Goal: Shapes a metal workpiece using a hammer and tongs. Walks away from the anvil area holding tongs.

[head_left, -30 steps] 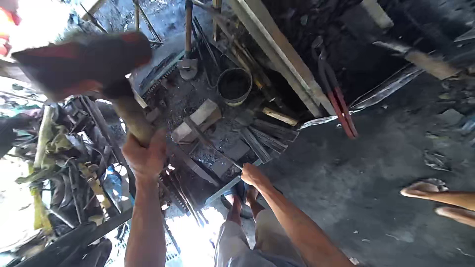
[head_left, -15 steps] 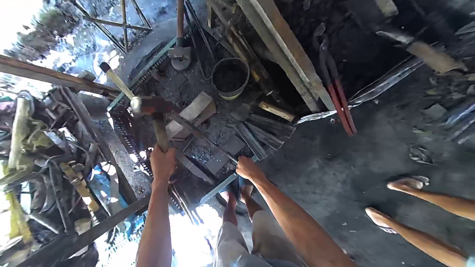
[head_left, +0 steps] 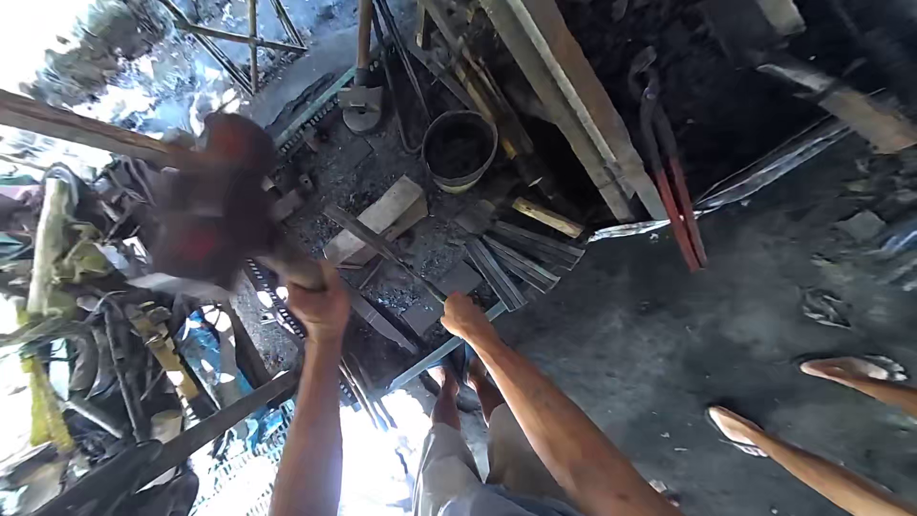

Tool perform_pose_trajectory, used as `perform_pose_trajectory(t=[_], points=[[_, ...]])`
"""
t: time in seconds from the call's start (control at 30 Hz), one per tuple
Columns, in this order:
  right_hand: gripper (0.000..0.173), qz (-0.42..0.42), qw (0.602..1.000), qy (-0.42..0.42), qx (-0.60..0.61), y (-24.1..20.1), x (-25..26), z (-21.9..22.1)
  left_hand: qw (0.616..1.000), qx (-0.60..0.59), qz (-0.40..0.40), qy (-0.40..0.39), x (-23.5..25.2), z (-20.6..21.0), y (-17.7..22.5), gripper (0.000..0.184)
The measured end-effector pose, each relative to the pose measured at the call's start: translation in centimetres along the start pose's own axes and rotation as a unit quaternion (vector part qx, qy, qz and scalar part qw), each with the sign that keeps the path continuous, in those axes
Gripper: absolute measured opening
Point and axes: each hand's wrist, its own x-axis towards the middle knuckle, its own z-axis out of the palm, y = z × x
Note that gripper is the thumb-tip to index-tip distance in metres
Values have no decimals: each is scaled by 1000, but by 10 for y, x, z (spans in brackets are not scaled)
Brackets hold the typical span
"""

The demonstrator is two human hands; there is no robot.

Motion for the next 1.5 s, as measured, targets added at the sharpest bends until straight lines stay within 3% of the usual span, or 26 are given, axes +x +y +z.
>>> perform_pose_trajectory(t=[0.03,0.1,0.13,0.23,0.4,0.53,0.6,0.73,0.87,1.13,1.33,1.5], points=[[39,-1,1000,0,5,1,1,3,990,90,-75,-84,-17,18,-35,40],[38,-6,1000,-7,11,1,3,6,928,200,-184,-257,-26,39,-82,37],[37,-8,1000,-9,11,0,2,7,912,208,-213,-282,-26,41,-88,36],[39,-22,1000,-10,4,-13,2,3,928,174,-229,-237,-20,11,-68,35],[32,-39,999,-8,21,-29,4,3,983,70,-116,-126,-12,-44,-16,34],[35,-27,1000,-1,8,-34,1,1,996,32,-65,-49,2,-38,24,37],[37,-24,1000,1,2,-33,1,3,995,64,-63,-38,0,-21,20,36],[46,-20,999,19,-19,-30,-6,-1,972,165,-109,-131,-14,14,-25,35],[38,-14,999,21,-19,-18,-7,1,895,266,-204,-294,-14,41,-52,38],[45,-19,995,60,-80,-24,-31,-42,913,284,-134,-259,-18,34,-20,34],[50,-12,988,91,-128,-22,-35,-39,873,326,-193,-308,-22,55,-44,41],[38,-24,969,161,-188,-27,-43,-32,879,286,-211,-317,-21,45,-64,43]])
